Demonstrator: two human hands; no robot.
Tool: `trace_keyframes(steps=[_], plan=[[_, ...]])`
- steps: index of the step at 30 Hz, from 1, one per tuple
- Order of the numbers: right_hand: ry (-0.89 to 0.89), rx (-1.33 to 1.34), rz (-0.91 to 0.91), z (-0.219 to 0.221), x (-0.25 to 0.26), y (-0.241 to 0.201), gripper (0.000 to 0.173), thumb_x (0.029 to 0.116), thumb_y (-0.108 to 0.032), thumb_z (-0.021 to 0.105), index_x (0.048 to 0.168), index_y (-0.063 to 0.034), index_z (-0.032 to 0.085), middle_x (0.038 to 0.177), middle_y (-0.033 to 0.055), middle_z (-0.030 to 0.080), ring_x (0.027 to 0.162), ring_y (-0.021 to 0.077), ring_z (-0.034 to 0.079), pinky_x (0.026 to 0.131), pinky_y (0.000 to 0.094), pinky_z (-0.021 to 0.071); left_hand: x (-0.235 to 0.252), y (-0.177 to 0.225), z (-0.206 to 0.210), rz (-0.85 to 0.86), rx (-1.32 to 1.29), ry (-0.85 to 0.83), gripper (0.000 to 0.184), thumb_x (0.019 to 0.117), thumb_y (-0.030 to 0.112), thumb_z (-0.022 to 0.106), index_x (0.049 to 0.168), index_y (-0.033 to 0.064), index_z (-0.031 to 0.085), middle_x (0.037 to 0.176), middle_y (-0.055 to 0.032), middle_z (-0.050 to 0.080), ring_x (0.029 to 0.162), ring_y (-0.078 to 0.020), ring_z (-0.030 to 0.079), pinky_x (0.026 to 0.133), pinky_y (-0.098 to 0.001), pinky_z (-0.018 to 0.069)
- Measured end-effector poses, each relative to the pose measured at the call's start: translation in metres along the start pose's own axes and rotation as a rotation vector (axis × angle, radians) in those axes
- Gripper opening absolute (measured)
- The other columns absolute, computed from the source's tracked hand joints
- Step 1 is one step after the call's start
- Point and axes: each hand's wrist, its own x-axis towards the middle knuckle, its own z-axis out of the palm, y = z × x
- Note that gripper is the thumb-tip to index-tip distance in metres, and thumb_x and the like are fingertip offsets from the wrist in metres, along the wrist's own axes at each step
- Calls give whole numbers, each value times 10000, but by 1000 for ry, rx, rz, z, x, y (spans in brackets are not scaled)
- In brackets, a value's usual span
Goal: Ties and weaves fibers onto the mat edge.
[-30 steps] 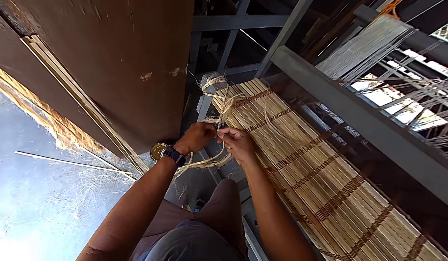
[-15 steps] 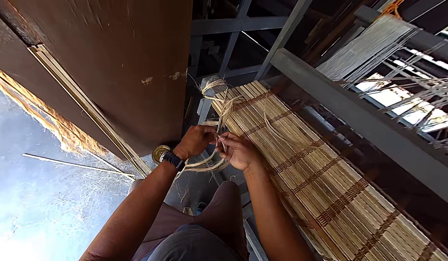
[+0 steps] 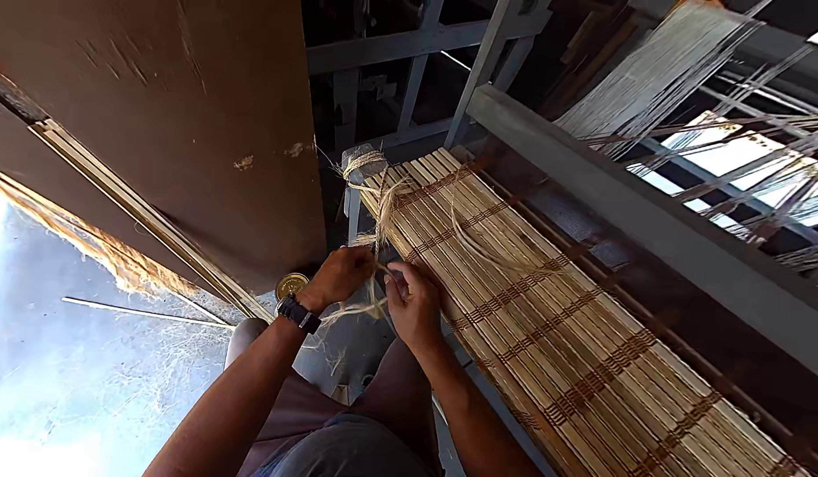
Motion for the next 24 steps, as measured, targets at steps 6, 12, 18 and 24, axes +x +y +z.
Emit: trace_keyframes(steps=[6,12,18,24], plan=[[-59,37,17,5,7,-8,251,973,-90,593,1164,29,703,1187,184,690,1115,290,671,1002,421,545,-7,-6,-8,23,-42,2,199,1025,253,612,1018,80,711,768,2,629,673,-85,564,672,-314,489],[-363,704,500,16,40,-7,188,1030,-73,562,1163,54,598,833,88,631,649,120,617,615,269,557,-11,-8,-17,2,-27,-7,207,1026,243,604,1045,62,702,811,-15,650,714,-94,587,715,-326,506],[-296,544,434,24,46,-7,75,967,-82,668,968,-7,675,826,47,648,728,86,593,711,267,512,-14,3,-26,108,291,27,225,1033,204,566,1004,34,711,813,-110,667,760,-254,648,732,-483,532],[-339,356,472,16,49,-20,117,998,-107,635,1037,-2,671,835,77,640,723,126,617,717,305,541,-12,3,-26,99,339,-5,239,1034,252,570,1040,56,706,877,-133,691,855,-306,680,791,-549,541]])
